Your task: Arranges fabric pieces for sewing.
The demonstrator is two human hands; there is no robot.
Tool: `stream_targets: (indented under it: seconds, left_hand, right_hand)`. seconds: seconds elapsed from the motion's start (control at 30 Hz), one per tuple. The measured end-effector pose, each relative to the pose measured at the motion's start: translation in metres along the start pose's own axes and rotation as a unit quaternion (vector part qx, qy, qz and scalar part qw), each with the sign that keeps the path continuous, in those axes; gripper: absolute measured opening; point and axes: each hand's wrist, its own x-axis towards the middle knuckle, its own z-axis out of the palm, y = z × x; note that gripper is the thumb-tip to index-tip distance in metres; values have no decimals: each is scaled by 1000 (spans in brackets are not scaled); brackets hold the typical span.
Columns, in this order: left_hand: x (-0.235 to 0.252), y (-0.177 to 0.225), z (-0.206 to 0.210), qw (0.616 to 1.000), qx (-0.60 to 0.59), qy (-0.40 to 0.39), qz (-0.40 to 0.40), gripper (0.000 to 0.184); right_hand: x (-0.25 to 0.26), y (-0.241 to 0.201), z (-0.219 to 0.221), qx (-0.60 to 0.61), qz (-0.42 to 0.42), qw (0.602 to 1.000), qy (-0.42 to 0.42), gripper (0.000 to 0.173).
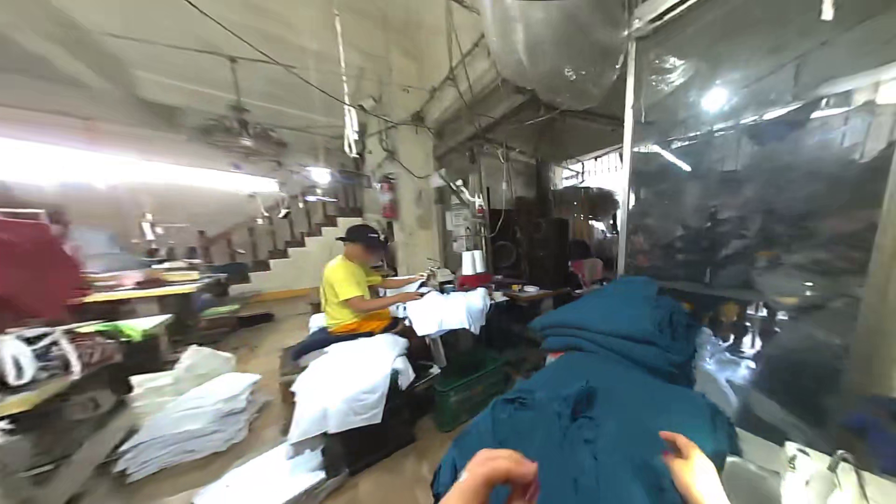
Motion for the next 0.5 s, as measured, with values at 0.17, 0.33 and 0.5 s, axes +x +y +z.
stream_targets:
  seconds: [0.17,0.33,0.5]
  left_hand:
    - [-47,-109,54,869,239,-364,-236,46]
    - [-48,-137,42,884,232,-368,-172,28]
    - [-21,-156,25,863,131,-433,-225,25]
  right_hand:
    - [-1,-3,1,-15,29,999,-7,39]
    - [1,-4,2,-23,30,999,-12,37]
    - [7,3,4,19,50,998,-14,37]
